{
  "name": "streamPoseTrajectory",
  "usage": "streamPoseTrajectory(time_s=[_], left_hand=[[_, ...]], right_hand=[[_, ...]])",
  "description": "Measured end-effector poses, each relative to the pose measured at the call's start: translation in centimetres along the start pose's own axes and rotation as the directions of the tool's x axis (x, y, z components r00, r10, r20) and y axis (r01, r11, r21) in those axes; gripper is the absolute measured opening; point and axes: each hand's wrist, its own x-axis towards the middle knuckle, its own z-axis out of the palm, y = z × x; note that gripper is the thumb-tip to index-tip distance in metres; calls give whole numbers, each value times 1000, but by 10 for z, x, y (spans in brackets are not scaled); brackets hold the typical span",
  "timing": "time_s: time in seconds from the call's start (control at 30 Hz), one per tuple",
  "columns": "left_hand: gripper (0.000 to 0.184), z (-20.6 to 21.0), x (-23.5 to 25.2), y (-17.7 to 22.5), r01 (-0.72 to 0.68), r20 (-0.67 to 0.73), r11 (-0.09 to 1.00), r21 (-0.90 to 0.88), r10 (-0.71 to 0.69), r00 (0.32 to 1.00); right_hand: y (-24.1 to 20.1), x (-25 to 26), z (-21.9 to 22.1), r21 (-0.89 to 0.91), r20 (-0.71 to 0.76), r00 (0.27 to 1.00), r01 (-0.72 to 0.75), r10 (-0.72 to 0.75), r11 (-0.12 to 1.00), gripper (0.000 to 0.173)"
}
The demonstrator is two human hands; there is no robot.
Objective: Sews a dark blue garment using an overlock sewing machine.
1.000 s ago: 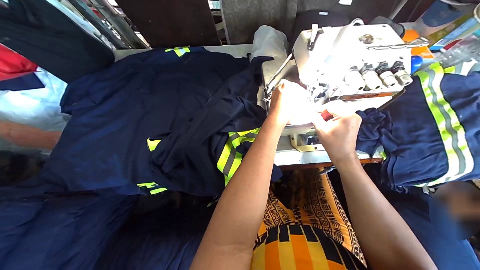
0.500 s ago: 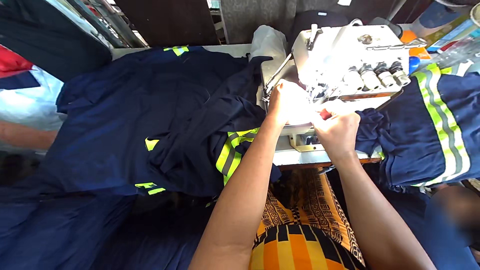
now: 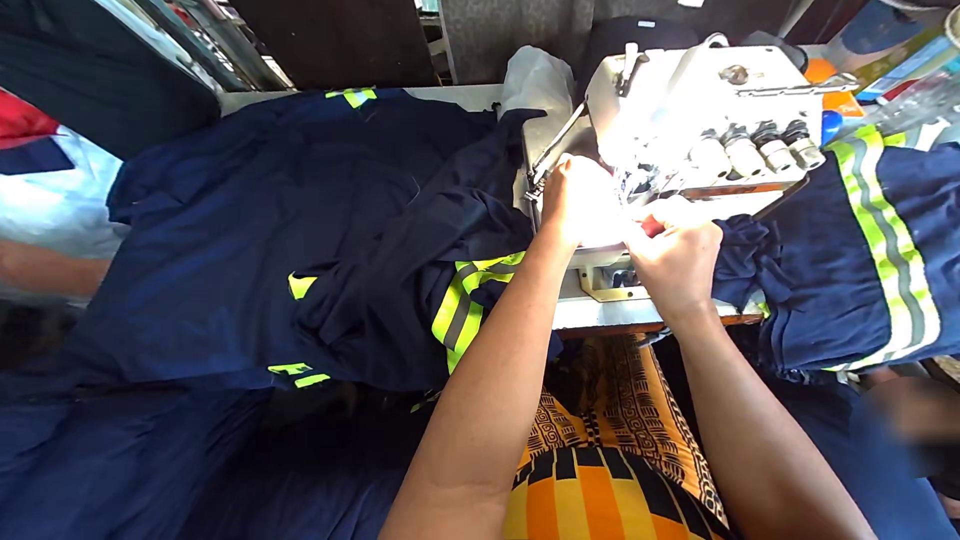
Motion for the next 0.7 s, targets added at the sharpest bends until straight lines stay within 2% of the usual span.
streamPoseTrajectory(time_s=[0.37, 0.7], left_hand=[[29, -2, -1, 10, 70, 18, 997, 42, -71, 997], [29, -1, 0, 10, 42, 24, 997, 71, -44, 999]], right_hand=[[1, 0, 1, 5, 2, 1000, 26, -26, 1000, 8], [0, 0, 2, -9, -5, 1000, 19, -19, 1000, 8]])
